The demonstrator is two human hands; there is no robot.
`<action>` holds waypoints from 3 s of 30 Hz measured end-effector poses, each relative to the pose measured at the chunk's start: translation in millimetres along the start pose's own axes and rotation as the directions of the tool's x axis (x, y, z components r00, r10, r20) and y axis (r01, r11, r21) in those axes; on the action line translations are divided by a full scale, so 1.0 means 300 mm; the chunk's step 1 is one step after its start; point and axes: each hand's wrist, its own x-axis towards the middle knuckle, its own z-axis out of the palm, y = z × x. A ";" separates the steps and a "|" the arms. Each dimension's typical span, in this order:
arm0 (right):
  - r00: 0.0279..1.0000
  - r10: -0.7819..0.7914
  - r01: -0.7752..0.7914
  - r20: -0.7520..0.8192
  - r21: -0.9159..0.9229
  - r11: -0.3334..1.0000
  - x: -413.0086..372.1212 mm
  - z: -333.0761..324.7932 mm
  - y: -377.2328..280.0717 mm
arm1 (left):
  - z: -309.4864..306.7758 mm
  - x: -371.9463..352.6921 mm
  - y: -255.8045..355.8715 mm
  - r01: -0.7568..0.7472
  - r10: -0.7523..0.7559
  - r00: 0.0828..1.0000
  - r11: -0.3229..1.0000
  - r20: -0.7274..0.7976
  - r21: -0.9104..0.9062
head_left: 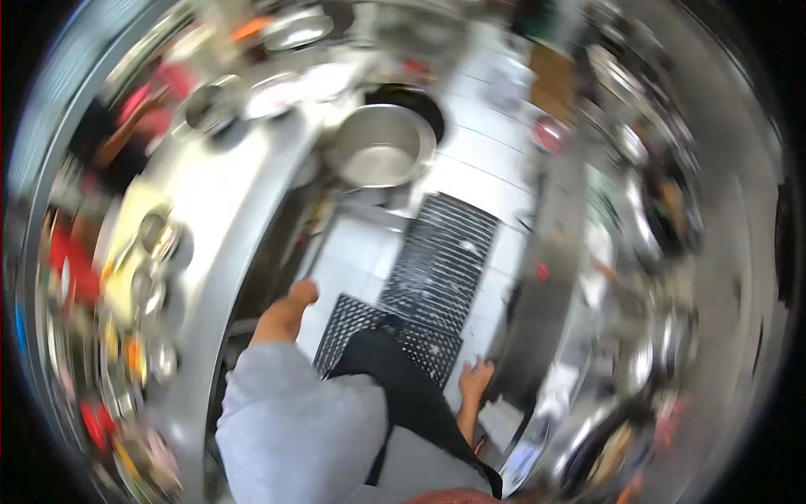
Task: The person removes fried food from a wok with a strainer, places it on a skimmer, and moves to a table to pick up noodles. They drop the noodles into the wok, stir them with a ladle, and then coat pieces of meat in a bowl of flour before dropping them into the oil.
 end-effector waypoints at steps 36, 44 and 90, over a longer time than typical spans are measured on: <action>0.935 0.328 -0.353 0.134 0.286 0.891 0.862 0.207 0.144 | -0.115 0.498 0.460 -0.396 0.396 0.916 0.918 -0.068 0.012; 0.946 -0.001 -0.127 0.323 0.377 0.918 1.036 -0.012 -0.147 | -0.578 0.661 0.977 -0.588 0.542 0.800 0.795 -0.258 -0.150; 0.490 0.621 -0.419 -0.612 0.459 0.783 1.686 -1.259 -0.492 | -1.002 1.824 1.859 -0.918 0.751 0.099 -0.184 0.653 0.351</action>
